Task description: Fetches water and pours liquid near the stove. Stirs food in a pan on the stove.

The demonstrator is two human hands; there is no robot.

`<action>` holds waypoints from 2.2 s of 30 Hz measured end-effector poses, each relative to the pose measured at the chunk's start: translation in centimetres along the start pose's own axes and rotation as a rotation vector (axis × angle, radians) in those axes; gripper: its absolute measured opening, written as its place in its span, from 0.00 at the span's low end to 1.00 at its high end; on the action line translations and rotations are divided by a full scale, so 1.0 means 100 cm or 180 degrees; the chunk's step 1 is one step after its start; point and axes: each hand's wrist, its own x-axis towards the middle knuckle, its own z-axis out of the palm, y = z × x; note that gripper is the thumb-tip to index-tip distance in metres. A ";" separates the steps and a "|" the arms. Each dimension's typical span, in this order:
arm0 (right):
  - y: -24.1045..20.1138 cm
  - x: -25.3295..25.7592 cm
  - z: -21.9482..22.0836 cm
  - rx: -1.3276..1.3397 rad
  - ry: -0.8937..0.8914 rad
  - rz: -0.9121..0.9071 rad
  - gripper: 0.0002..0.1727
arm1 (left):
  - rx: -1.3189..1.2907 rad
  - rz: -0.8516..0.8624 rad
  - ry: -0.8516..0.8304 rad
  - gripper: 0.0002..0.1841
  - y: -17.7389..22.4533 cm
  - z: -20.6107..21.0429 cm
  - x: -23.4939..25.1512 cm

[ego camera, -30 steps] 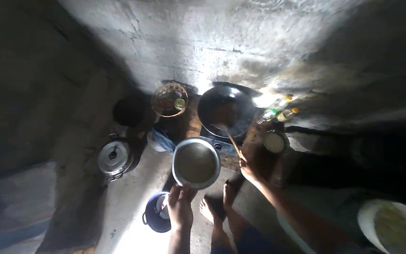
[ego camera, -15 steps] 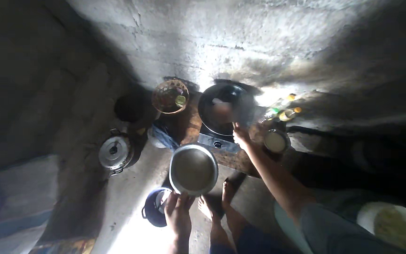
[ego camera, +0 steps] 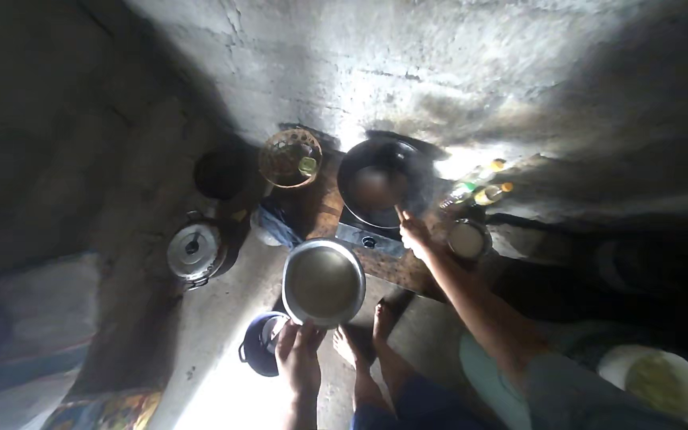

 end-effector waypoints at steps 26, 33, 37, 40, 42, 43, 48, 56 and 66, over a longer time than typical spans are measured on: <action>-0.010 0.029 -0.033 -0.0090 0.0507 0.0205 0.23 | -0.0178 0.0009 0.0099 0.09 -0.001 -0.001 0.003; -0.019 0.022 -0.015 -0.0104 0.0321 -0.0037 0.26 | -0.0061 -0.0033 0.0121 0.09 -0.007 -0.008 0.003; -0.027 0.034 0.005 -0.0324 0.0232 -0.0179 0.28 | -0.0086 -0.0096 0.0163 0.09 -0.011 -0.008 0.005; -0.018 -0.016 0.008 -0.1235 -0.0050 -0.0551 0.30 | -0.0089 -0.0142 0.0179 0.09 -0.013 -0.008 0.005; 0.004 -0.049 0.005 -0.1337 -0.0048 -0.0738 0.30 | -0.0072 -0.0178 0.0158 0.09 -0.011 -0.007 0.006; 0.015 -0.059 0.002 -0.1300 -0.0034 -0.0750 0.30 | -0.0065 -0.0191 0.0141 0.09 -0.011 -0.008 0.006; 0.013 -0.009 -0.034 -0.0635 0.0166 -0.0216 0.27 | -0.0074 -0.0189 0.0098 0.10 -0.008 -0.009 0.008; -0.002 -0.009 0.007 -0.0352 0.0043 -0.0080 0.27 | -0.0093 -0.0196 0.0096 0.10 -0.005 -0.010 0.007; -0.012 0.037 -0.028 0.0015 0.0669 0.0184 0.23 | -0.0103 -0.0059 0.0070 0.10 -0.007 -0.021 0.007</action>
